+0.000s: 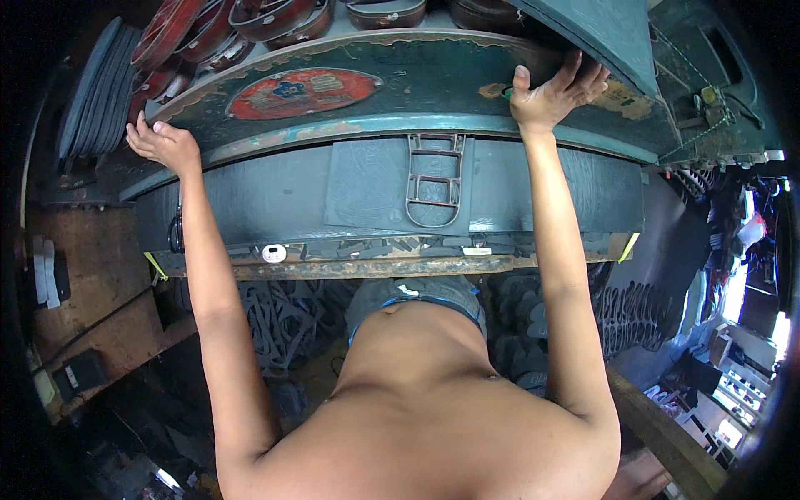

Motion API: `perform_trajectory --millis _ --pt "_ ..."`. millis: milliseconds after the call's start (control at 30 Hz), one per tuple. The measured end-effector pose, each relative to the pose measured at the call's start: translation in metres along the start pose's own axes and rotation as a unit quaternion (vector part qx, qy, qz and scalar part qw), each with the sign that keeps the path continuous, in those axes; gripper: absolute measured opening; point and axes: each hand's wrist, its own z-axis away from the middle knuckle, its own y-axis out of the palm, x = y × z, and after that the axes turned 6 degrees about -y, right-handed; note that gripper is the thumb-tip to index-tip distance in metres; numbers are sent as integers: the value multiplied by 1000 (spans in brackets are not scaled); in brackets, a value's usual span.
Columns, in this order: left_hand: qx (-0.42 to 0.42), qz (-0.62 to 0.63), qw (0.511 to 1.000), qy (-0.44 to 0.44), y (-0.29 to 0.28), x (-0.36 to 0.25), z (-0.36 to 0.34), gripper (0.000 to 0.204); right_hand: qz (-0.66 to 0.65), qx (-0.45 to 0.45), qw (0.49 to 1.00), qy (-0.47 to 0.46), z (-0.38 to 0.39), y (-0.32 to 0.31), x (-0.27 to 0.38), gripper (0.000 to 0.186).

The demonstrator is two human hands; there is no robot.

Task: The person uses a hydraulic press to bond a red sandal frame to a black rubber sheet, then cuts the excess rubber with scissors. They repeat this process for multiple units, stacking the finished soles on the machine.

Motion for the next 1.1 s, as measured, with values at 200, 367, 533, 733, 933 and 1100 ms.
perform_trajectory --millis 200,367,533,733,933,1100 --pt "6 -6 1000 12 -2 4 4 42 5 7 1000 3 5 -1 1 101" --pt "12 -15 1000 5 0 5 6 42 4 9 1000 -2 6 -2 1 100" --pt "4 -16 1000 8 1 8 8 42 -1 4 1000 -6 7 -2 1 99" --pt "-10 -29 1000 2 6 10 11 43 -6 4 1000 5 11 -1 1 98" --pt "-42 -34 999 0 14 12 11 45 -11 -5 1000 -2 9 -2 2 98" --pt "-90 -55 994 25 24 22 13 47 -9 -7 1000 -19 14 2 -3 98"
